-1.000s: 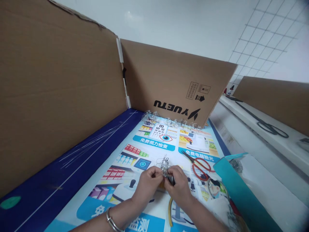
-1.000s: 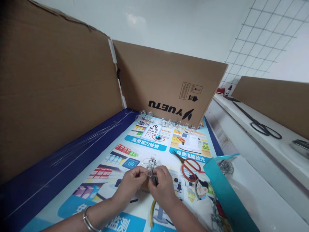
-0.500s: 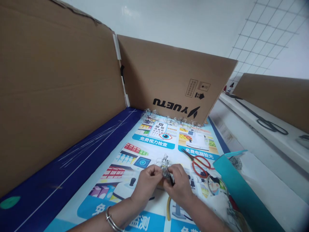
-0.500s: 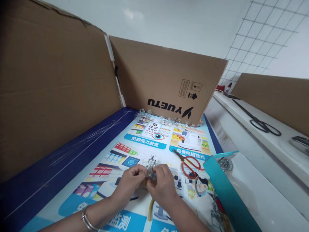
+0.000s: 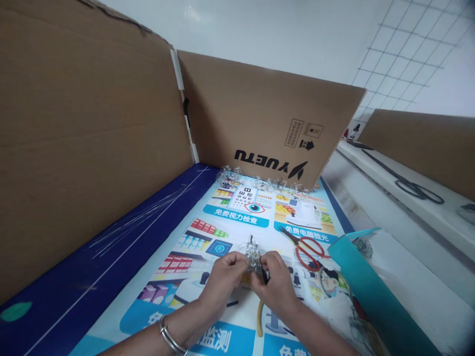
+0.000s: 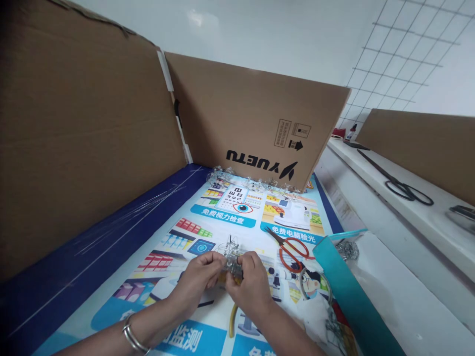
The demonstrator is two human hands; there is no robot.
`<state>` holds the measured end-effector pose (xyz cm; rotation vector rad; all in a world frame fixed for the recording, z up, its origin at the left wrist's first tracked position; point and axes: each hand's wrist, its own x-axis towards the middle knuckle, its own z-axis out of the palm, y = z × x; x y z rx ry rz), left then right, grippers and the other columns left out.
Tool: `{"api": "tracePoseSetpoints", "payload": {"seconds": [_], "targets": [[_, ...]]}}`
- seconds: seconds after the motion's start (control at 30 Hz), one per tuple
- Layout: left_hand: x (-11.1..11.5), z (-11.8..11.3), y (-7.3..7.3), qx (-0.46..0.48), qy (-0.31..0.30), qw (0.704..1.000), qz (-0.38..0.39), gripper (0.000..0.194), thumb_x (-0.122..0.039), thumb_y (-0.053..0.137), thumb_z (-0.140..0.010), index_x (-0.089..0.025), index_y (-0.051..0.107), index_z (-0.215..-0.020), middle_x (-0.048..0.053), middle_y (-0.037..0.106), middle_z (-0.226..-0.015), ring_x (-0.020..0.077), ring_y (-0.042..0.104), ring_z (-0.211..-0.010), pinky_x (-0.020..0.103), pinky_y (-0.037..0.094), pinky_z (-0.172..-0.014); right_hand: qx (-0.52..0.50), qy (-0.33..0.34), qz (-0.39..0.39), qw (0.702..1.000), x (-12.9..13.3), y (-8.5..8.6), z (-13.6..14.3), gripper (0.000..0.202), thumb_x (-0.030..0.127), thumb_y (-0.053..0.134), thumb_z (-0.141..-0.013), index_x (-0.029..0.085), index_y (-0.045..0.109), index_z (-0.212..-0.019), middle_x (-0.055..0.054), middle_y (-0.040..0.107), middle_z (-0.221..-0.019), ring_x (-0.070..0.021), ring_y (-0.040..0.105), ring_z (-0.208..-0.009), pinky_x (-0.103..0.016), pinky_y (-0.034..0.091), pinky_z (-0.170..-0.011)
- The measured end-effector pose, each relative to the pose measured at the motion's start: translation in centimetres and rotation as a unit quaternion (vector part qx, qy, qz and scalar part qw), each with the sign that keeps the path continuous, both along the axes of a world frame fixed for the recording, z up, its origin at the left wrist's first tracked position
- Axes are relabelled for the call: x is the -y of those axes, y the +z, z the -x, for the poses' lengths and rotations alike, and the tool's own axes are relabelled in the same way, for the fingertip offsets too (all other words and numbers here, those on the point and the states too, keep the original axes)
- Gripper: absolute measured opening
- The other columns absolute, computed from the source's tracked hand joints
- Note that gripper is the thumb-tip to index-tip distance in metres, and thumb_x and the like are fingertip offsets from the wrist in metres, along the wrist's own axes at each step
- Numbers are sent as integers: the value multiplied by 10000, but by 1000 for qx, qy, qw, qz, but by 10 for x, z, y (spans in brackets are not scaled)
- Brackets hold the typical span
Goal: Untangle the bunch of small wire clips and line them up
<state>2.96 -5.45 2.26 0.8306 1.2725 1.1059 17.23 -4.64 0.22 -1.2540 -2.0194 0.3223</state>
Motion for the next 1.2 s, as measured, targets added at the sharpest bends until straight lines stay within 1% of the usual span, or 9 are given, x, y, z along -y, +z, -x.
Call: {"api": "tracePoseSetpoints", "payload": {"seconds": [0.2,0.37,0.53,0.63,0.77,0.87,0.97,1.1,1.2], "targets": [[2,-1,-4,31,-5,999,-5,173,-298,570,-714,-143,540,-643,-79,368,-378,53,286,-390,186,238,-435,-49,9,6,999,-2,4,-1,161,132,525,-673,193,456,-805,-27,457,-787,-161,456,-711,-289,420,-630],[6,-5,-5,103,8,994,40,213,-283,571,-695,-158,470,-555,-76,346,-361,55,281,-375,185,236,-421,-71,41,1,997,-4,4,-2,169,126,521,-683,195,477,-831,-32,472,-803,-164,469,-729,-283,424,-629],[8,-7,-4,135,29,990,38,186,-328,574,-703,-162,518,-642,-87,321,-382,60,287,-377,180,235,-408,-104,56,23,993,-7,5,-4,172,135,533,-696,195,494,-852,-27,481,-806,-156,474,-721,-280,429,-641],[9,-7,-1,105,39,993,21,193,-345,586,-688,-156,553,-669,-88,329,-401,58,290,-382,180,252,-412,-125,60,45,989,-7,6,-4,176,125,536,-693,195,503,-850,-24,490,-813,-152,482,-732,-276,433,-654],[6,-4,1,12,49,998,-25,189,-330,605,-653,-143,581,-656,-57,443,-487,63,342,-437,182,271,-436,-151,67,85,983,-6,6,1,193,85,516,-678,193,510,-838,-13,501,-802,-139,495,-715,-258,441,-648],[3,0,-1,-51,45,995,-67,175,-313,601,-646,-138,594,-646,-36,487,-541,85,403,-506,188,316,-485,-158,74,106,979,-6,5,3,188,76,506,-679,190,523,-828,-11,514,-803,-131,505,-703,-247,446,-640],[0,3,-4,-73,37,994,-70,169,-309,591,-651,-140,592,-648,-29,488,-551,101,423,-532,197,340,-508,-153,97,124,976,-6,6,1,201,92,524,-692,191,540,-865,-14,536,-824,-128,520,-701,-242,453,-642],[-1,4,-9,-90,38,993,-70,171,-309,581,-667,-139,591,-654,-27,479,-552,101,408,-527,197,327,-499,-142,88,104,980,-8,8,-6,94,172,493,-796,193,565,-853,-16,557,-785,-132,530,-700,-240,446,-633],[-1,3,-13,-101,42,991,-80,171,-310,576,-677,-142,602,-653,-30,483,-546,96,399,-519,190,318,-494,-146,60,69,985,-10,6,-9,121,205,470,-832,190,574,-771,-24,558,-748,-142,532,-706,-254,439,-637]]}}
